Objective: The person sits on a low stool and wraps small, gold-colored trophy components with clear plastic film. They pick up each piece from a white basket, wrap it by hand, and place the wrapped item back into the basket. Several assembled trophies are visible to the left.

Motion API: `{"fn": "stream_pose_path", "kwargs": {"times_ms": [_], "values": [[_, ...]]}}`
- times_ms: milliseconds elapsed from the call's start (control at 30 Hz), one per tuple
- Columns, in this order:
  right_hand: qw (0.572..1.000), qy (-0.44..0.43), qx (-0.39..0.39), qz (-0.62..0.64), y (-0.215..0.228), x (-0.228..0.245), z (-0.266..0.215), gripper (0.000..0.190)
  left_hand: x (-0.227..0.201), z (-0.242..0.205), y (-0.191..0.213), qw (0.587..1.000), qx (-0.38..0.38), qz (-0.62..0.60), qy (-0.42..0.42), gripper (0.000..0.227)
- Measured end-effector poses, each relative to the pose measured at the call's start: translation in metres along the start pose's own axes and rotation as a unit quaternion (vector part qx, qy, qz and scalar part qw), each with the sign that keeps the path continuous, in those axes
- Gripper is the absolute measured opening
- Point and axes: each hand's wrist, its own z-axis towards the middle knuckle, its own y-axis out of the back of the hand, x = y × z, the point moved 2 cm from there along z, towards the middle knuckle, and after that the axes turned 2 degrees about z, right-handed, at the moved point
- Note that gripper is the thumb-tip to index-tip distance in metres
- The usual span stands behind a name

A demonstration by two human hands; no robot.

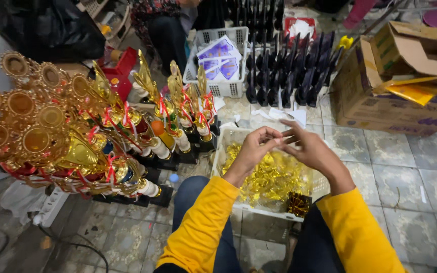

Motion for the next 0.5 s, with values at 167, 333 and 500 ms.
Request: {"fn": "stream_pose_path", "kwargs": {"times_ms": [167, 333, 500], "values": [[0.997, -0.059, 0.019, -0.054, 0.000, -0.061, 0.011, 0.068, 0.000, -0.002, 0.006, 1.000, 0.001, 0.012, -0.006, 0.016], [0.971, -0.121, 0.174, -0.112, -0.029, -0.100, 0.021, 0.064, 0.001, 0.001, 0.009, 0.999, 0.000, 0.027, -0.021, 0.017], [0.977, -0.081, 0.194, -0.044, -0.027, -0.082, 0.010, 0.060, 0.009, 0.005, 0.004, 1.000, 0.010, 0.023, -0.003, 0.015]]}}
